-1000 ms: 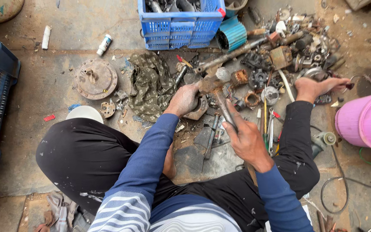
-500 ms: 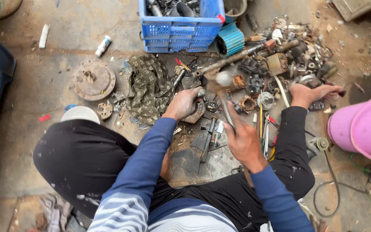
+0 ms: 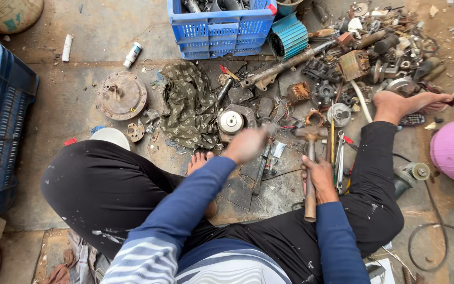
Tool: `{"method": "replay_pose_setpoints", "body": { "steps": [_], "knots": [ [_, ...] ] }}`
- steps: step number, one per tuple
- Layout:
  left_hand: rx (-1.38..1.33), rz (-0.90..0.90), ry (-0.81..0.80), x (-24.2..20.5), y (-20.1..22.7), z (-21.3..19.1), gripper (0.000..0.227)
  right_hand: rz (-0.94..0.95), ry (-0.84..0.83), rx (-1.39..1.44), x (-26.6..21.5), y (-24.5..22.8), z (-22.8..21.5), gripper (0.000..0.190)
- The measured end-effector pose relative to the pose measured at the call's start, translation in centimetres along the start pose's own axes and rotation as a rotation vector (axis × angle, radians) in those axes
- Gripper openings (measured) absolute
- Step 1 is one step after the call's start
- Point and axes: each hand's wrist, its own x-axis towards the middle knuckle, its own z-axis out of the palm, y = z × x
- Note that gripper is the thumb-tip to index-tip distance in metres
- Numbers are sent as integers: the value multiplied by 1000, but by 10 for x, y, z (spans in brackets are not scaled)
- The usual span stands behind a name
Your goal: The person sits on the floor and disassembles a motor component using a screwdriver and pliers. They then use a hammer and metal rod to strike the part on a metal block, followed by wiping the component with a cloth.
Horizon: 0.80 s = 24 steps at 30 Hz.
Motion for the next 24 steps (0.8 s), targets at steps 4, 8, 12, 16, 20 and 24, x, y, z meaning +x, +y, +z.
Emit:
{"method": "replay_pose_setpoints", "body": {
  "steps": [4,8,12,16,20,24],
  "knots": [
    [314,45,-278,-7,10,79,43,77,-9,103,29,38,-25,24],
    [358,104,-305,-7,4,112,33,135,4,77,33,48,-40,20],
    [489,-40,117,3,-24,80,20,171,39,94,31,46,-43,15],
    [698,-494,378,18,-63,29,96,206,28,217,35,44,-40,13],
    [502,-627,127,25,-89,12,109,221,31,252,34,44,-39,14],
    [560,-636,3,36,-104,11,111,179,58,248,34,45,-36,14]
  ]
}}
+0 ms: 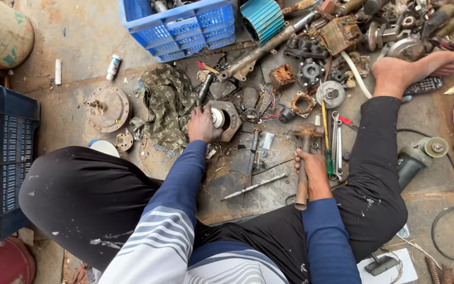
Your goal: The person sits on the floor and disassembles a motor component using a screwdriver and pliers. They then use a hammer and metal rod to strike the part on a metal block, followed by wiping the component with a cloth.
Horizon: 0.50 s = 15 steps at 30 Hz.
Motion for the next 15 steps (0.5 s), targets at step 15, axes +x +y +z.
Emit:
{"method": "replay_pose_setpoints", "body": {
  "steps": [15],
  "knots": [
    [246,225,-156,-7,19,-42,103,4,-27,23,26,19,-2,19]
  ]
}}
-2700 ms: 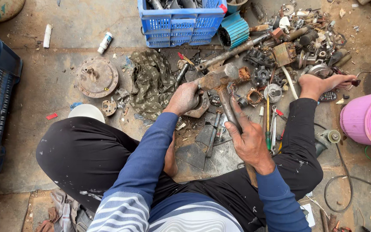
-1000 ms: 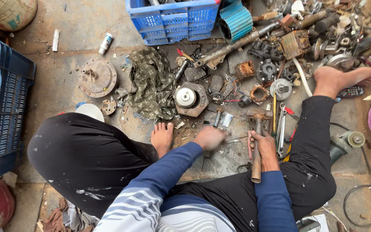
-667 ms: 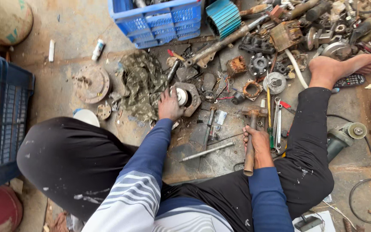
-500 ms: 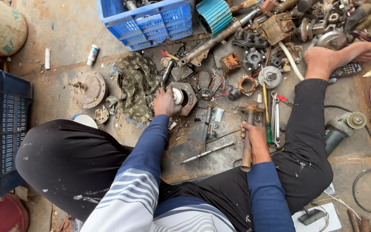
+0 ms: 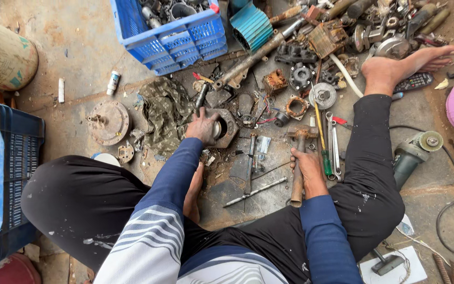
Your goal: The person sits on the floor and disassembles a motor component using a screwdriver and pliers. They then use a hammer and metal rod to strike the part on a metal block, followed by wiping the component with a cloth.
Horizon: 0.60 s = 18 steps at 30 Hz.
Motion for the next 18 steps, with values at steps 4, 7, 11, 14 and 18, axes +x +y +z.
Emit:
{"method": "replay_pose_setpoints", "body": {
  "steps": [4,7,11,14,18],
  "knots": [
    [47,26,56,3,4,11,91,-6,13,-20,3,5,2,19],
    [51,27,120,1,3,15,86,-1,-1,-15,8,6,4,19],
    [-361,-67,-95,16,-8,-36,101,17,18,4,17,15,4,22],
    [-702,135,-196,22,-17,-111,101,-80,0,-42,26,27,7,22],
    [-777,389,-200,-36,-16,-196,86,-108,79,-352,39,49,13,32]
  ]
}}
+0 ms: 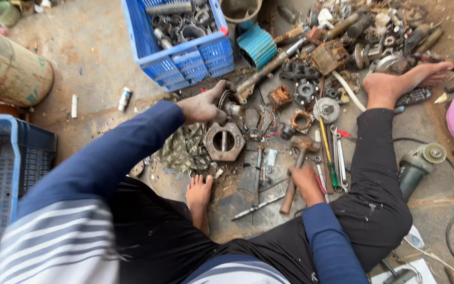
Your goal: The person sits on the floor and disassembles a motor component using a screwdriver and pliers. They then use a hammer and metal rod to strike the part on a metal block, followed by wiping the component with a cloth.
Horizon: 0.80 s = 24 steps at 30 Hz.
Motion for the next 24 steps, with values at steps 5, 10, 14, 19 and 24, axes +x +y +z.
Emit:
{"method": "replay_pose_setpoints", "body": {
  "steps": [5,10,14,19,24],
  "knots": [
    [-119,392,-51,-72,76,-1,83,-166,49,-585,3,16,17,47],
    [-350,571,-97,-89,96,8,79,-94,12,-700,-16,7,12,48],
    [-517,618,-154,-79,92,11,81,-79,14,-714,-33,-19,3,49],
    [-912,565,-269,-65,86,14,75,-83,0,-720,-52,-45,9,50],
    [-1179,536,-292,-61,82,15,78,-71,-22,-740,-72,-51,15,51]
  ]
}}
